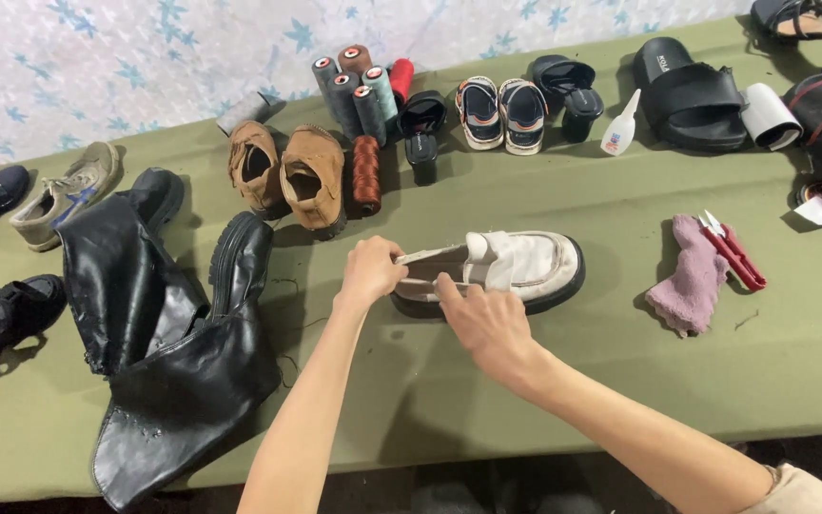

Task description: The person prepares a spool of thread and a needle, then uses a stitching awl to puncture the sole of a white shoe. They pull the thread through the holes to sew the sole, repeating the process along the edge of the shoe.

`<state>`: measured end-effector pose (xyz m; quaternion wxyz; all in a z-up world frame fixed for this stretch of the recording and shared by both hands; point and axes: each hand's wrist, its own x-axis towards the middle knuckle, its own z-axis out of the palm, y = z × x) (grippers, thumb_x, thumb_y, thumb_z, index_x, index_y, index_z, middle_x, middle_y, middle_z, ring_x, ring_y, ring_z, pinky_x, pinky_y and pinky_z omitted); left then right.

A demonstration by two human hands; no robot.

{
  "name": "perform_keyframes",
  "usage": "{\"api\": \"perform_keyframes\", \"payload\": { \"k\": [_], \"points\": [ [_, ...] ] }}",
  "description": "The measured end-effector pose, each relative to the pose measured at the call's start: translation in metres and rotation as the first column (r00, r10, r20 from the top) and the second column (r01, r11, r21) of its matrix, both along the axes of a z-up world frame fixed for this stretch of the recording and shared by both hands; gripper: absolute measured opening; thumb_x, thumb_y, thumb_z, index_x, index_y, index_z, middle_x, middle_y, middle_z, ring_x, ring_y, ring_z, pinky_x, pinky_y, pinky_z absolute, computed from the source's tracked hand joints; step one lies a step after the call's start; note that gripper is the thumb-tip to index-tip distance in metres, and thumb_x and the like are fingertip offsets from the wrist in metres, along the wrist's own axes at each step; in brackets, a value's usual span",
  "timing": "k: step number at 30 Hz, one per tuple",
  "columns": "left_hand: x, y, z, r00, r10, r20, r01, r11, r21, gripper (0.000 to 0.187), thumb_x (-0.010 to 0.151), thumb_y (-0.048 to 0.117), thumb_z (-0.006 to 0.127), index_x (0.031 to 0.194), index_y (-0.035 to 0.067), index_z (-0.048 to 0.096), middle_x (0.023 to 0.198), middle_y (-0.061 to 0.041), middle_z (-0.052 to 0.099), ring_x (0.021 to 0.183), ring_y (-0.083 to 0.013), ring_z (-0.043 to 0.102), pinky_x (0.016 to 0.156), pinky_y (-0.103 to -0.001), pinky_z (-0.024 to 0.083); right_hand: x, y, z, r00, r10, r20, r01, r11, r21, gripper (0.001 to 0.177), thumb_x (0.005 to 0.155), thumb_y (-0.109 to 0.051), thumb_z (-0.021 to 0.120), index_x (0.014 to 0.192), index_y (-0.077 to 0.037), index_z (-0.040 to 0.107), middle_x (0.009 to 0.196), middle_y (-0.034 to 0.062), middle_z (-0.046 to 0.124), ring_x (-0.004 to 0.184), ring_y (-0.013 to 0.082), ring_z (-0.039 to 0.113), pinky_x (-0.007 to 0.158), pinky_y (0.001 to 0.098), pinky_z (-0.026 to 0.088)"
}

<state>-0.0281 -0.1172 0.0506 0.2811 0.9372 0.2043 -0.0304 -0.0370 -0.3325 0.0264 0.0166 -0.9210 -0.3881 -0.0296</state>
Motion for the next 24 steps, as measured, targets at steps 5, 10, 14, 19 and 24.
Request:
{"api": "perform_keyframes", "payload": {
  "k": [5, 10, 14, 19, 24],
  "points": [
    [0.001, 0.001, -0.004, 1.000, 0.014, -0.007, -0.014, 1.000, 0.009, 0.029, 0.083, 0.009, 0.075, 0.111, 0.006, 0.080, 0.107, -0.020, 0.077, 0.105, -0.0414, 0.073, 0.087, -0.051, 0.060, 0.003, 0.008, -0.034, 0.989, -0.003, 0.148, -0.005, 0.998, 0.057, 0.038, 0.104, -0.025, 0.047, 0.140, -0.015, 0.052, 0.073, 0.0072, 0.068, 0.060, 0.0277, 0.074, 0.055, 0.0454, 0.058],
    [-0.001, -0.001, 0.000, 1.000, 0.031, 0.004, -0.031, 1.000, -0.004, 0.029, 0.081, 0.009, 0.078, 0.111, 0.006, 0.080, 0.108, -0.020, 0.076, 0.106, -0.0416, 0.072, 0.089, -0.052, 0.060, 0.005, 0.012, -0.037, 0.981, 0.003, 0.196, -0.016, 0.998, 0.068, 0.039, 0.103, -0.026, 0.049, 0.140, -0.012, 0.056, 0.070, 0.0080, 0.066, 0.058, 0.0278, 0.073, 0.053, 0.0464, 0.057],
    [-0.005, -0.003, 0.004, 0.999, 0.035, 0.004, -0.035, 0.999, -0.018, 0.030, 0.082, 0.008, 0.079, 0.111, 0.005, 0.079, 0.108, -0.022, 0.076, 0.107, -0.0430, 0.072, 0.090, -0.053, 0.059, 0.008, 0.013, -0.044, 0.979, 0.000, 0.204, -0.015, 0.997, 0.075, 0.038, 0.103, -0.026, 0.049, 0.138, -0.012, 0.056, 0.070, 0.0093, 0.066, 0.058, 0.0288, 0.073, 0.054, 0.0470, 0.057],
    [-0.004, 0.001, 0.000, 0.999, 0.048, 0.014, -0.047, 0.998, -0.038, 0.029, 0.081, 0.009, 0.079, 0.110, 0.007, 0.080, 0.107, -0.020, 0.077, 0.107, -0.0416, 0.072, 0.091, -0.053, 0.059, 0.006, 0.014, -0.027, 0.988, -0.002, 0.153, -0.007, 0.998, 0.056, 0.034, 0.104, -0.026, 0.048, 0.133, -0.012, 0.057, 0.070, 0.0089, 0.067, 0.059, 0.0298, 0.074, 0.054, 0.0485, 0.058],
    [-0.008, 0.000, 0.007, 0.999, 0.045, 0.024, -0.043, 0.998, -0.053, 0.029, 0.081, 0.008, 0.079, 0.110, 0.006, 0.080, 0.104, -0.020, 0.077, 0.105, -0.0415, 0.073, 0.089, -0.052, 0.060, 0.002, 0.016, -0.006, 0.991, -0.010, 0.131, 0.005, 0.999, 0.037, 0.027, 0.103, -0.027, 0.049, 0.124, -0.013, 0.058, 0.070, 0.0098, 0.068, 0.060, 0.0319, 0.074, 0.055, 0.0497, 0.058]
  ]
}}
